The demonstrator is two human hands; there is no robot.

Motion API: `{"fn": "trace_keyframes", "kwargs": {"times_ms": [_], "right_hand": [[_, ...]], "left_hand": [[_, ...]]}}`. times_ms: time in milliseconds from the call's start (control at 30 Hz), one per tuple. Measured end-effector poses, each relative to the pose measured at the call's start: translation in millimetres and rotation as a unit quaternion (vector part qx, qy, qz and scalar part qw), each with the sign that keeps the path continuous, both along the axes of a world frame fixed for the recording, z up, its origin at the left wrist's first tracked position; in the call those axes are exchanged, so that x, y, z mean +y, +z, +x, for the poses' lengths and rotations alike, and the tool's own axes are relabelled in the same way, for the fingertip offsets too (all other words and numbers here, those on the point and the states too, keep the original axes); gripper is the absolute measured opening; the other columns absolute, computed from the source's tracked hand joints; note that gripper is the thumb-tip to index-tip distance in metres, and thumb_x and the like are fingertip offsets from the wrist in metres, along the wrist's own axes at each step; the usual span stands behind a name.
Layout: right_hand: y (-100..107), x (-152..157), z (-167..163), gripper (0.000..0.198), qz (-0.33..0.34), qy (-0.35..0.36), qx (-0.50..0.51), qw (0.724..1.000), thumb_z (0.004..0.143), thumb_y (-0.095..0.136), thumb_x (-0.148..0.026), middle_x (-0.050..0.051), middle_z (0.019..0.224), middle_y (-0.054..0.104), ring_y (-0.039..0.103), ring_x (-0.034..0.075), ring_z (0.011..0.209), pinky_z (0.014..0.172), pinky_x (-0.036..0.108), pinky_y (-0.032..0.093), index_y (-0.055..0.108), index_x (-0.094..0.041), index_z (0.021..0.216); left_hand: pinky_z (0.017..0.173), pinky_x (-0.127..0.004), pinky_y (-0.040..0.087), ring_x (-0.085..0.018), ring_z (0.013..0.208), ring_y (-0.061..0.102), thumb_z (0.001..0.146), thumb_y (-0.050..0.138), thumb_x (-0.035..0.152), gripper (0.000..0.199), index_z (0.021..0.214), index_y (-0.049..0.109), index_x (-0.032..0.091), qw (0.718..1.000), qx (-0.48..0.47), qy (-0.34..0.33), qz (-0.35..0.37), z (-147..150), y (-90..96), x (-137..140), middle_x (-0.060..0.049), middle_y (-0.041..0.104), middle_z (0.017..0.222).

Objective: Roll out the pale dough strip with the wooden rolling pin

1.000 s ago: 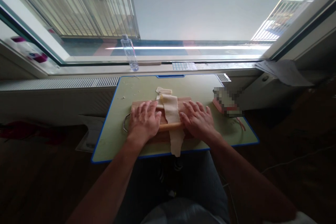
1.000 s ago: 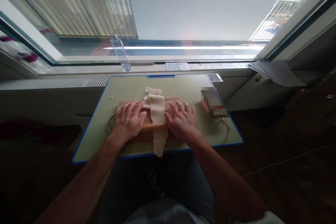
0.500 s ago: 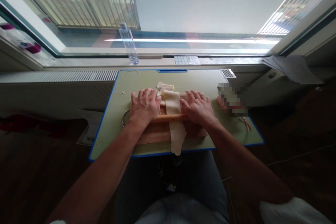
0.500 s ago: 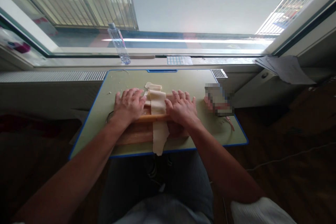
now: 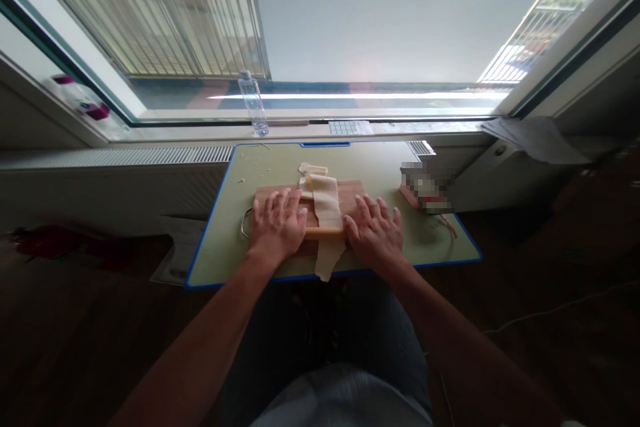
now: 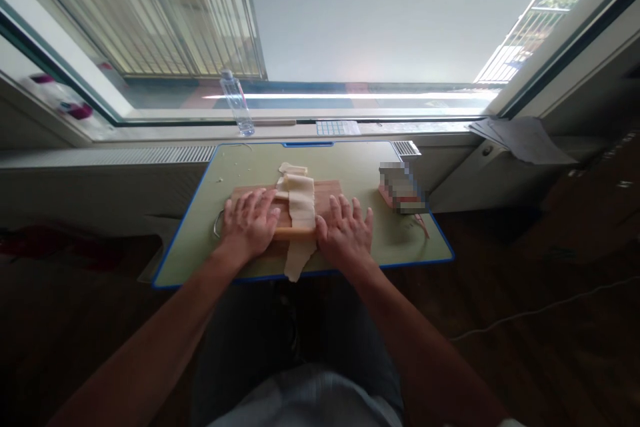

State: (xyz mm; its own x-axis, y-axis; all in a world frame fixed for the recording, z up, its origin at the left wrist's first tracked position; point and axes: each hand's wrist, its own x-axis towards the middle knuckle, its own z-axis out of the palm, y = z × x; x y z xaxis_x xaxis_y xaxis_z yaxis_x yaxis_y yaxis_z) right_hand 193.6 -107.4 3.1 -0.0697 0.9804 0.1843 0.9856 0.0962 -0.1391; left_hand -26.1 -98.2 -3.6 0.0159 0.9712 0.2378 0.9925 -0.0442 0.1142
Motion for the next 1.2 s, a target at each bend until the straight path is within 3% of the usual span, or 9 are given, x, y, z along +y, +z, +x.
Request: {"fn": "trace_keyframes", "kwargs": {"times_ms": [167,333,533,800,1200], "right_hand": [[-2,-2,-1,0.062,-0.009,-0.001,-0.004,1.000,0.111,0.035,-0.051,0.009,0.168,0.048,0.037,0.038,0.156,0.127,0.065,0.022,0.050,-0.022,0.163],[-2,7,-1,0.063,-0.007,-0.002,-0.015,1.000,0.110,0.035,-0.051,0.010,0.169,0.047,0.036,0.038,0.157,0.127,0.065,0.022,0.048,-0.022,0.164],[4,34,0,0.067,-0.028,0.000,-0.008,1.000,0.108,0.036,-0.056,0.008,0.171,0.045,0.036,0.036,0.157,0.128,0.062,0.025,0.045,-0.024,0.166],[14,85,-2,0.077,-0.115,-0.019,0.031,0.993,0.105,0.033,-0.062,0.009,0.175,0.036,0.031,0.034,0.160,0.130,0.062,0.024,0.036,-0.021,0.170],[7,45,-2,0.073,-0.053,-0.004,-0.017,0.998,0.106,0.034,-0.055,0.012,0.171,0.044,0.037,0.037,0.155,0.127,0.059,0.025,0.040,-0.016,0.168]], "left_hand": [[0.130,-0.072,0.021,-0.037,0.152,0.046,0.108,0.035,0.039,0.055,0.154,0.060,0.021,0.999,-0.017,0.030,0.035,13,4.4,-13,-0.014,0.057,0.161],[0.131,-0.068,0.023,-0.035,0.150,0.048,0.108,0.038,0.040,0.053,0.152,0.061,0.022,0.998,-0.042,0.041,0.010,25,8.4,-9,-0.013,0.060,0.159],[0.129,-0.064,0.028,-0.033,0.154,0.043,0.106,0.039,0.045,0.059,0.160,0.051,0.025,0.998,-0.035,0.028,-0.050,17,9.9,23,-0.011,0.050,0.168],[0.127,-0.063,0.032,-0.034,0.154,0.042,0.106,0.035,0.049,0.066,0.166,0.041,0.023,0.996,-0.043,0.028,-0.075,11,12.5,67,-0.014,0.045,0.170],[0.130,-0.062,0.027,-0.034,0.155,0.041,0.105,0.036,0.048,0.064,0.165,0.045,0.027,0.997,-0.047,0.027,-0.059,16,10.5,35,-0.010,0.045,0.171]]}}
